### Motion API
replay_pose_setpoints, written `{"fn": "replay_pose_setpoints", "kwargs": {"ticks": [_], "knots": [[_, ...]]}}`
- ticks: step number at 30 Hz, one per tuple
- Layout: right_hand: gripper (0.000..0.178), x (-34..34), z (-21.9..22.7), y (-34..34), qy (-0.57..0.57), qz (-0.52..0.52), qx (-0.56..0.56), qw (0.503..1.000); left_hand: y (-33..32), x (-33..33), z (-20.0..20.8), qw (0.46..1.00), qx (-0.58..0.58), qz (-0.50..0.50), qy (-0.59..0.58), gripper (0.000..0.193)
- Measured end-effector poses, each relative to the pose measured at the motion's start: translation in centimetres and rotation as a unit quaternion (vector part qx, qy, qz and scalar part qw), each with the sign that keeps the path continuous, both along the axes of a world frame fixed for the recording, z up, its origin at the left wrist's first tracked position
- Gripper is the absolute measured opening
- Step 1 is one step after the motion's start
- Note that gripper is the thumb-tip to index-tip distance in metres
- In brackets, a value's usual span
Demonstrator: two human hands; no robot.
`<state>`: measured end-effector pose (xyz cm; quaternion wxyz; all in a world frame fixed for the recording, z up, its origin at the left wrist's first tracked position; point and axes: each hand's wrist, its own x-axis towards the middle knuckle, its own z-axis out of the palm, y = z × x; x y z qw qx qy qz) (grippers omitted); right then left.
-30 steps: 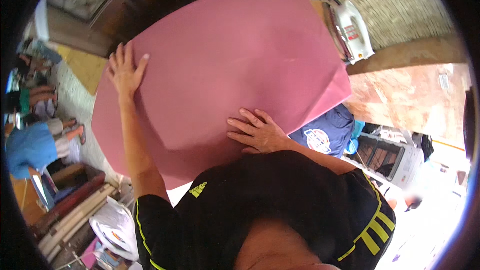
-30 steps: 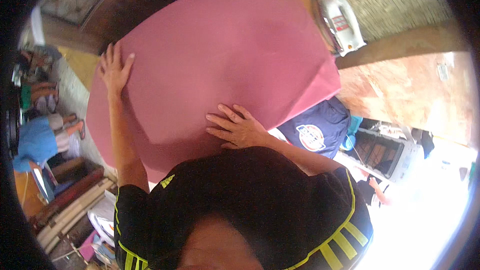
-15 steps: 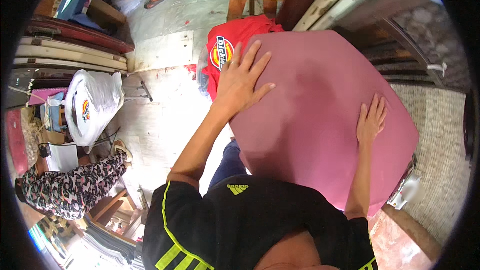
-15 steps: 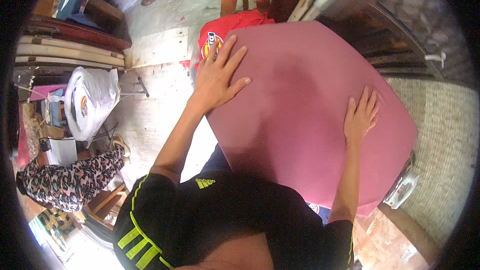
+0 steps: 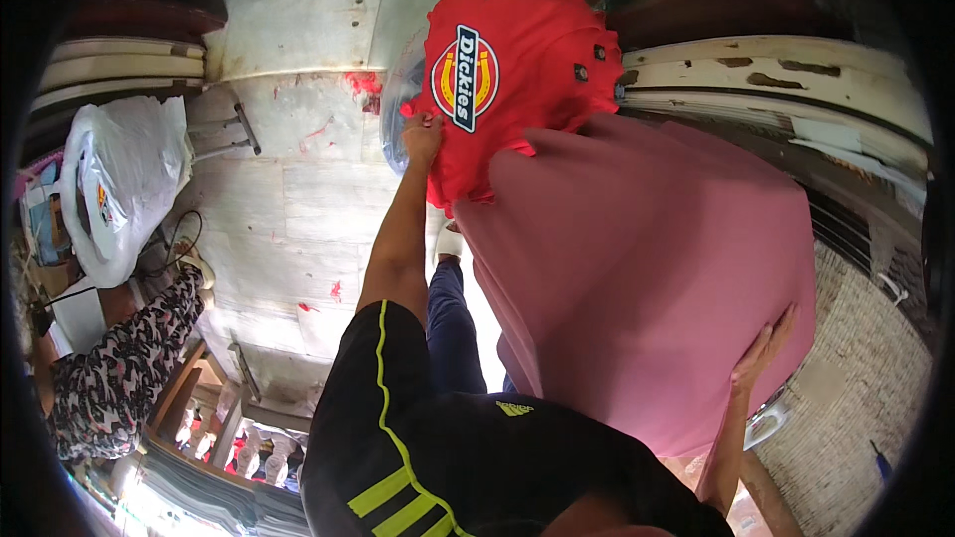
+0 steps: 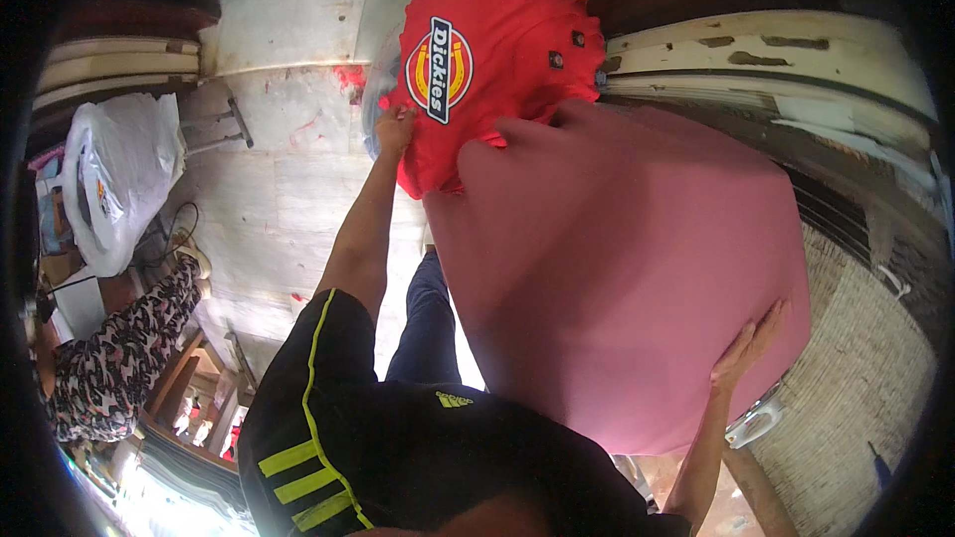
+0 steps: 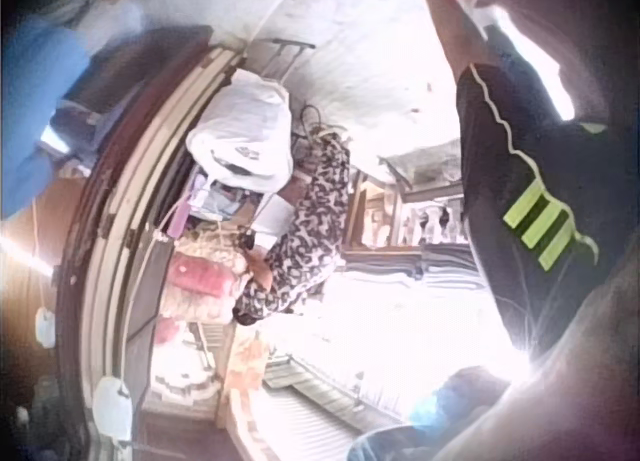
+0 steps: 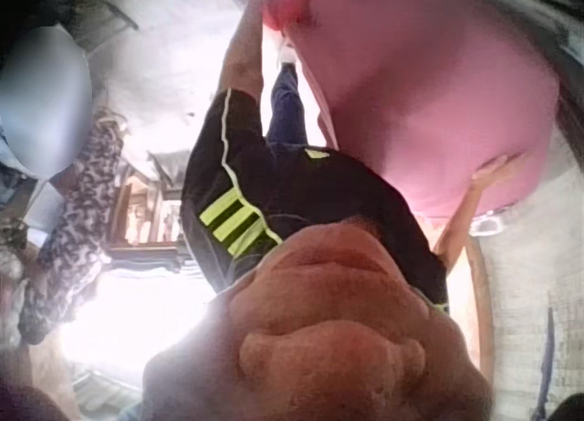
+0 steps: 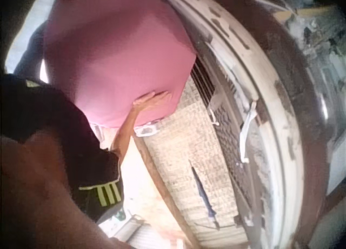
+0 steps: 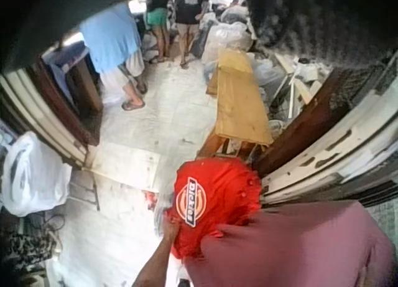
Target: The person irons a red Dickies t-shirt on a pink ironing board. They smooth the fabric, flip the shirt to iron different sections, and use a white electric iron to remove wrinkles. The person handles the shirt and iron repeatedly throughout the clip.
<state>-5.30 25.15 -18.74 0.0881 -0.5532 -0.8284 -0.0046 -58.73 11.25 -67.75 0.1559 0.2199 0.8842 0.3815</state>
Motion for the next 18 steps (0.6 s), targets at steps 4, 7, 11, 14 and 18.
{"fn": "replay_pose_setpoints", "kwargs": {"ticks": [4,7,11,14,18], "knots": [[0.060,0.1,-0.2,-1.6,-0.004,-0.034,0.000,0.999,3.5,1.1,0.9,0.991,0.050,0.102,0.065,0.027],[0.066,0.1,-0.3,-1.0,0.013,0.003,-0.013,1.000,2.8,1.1,1.3,0.985,0.089,0.130,-0.073,0.025],[0.066,-0.4,-0.3,-0.6,0.018,-0.029,-0.019,0.999,1.8,1.4,0.4,0.989,0.075,0.123,0.027,0.024],[0.065,-0.1,-0.2,-0.3,0.014,-0.014,-0.016,1.000,1.6,1.5,0.4,0.988,0.059,0.145,-0.014,0.022],[0.065,-0.1,-0.3,-0.4,0.015,-0.009,-0.008,1.000,2.7,1.0,2.2,0.984,0.075,0.142,-0.078,0.018]]}}
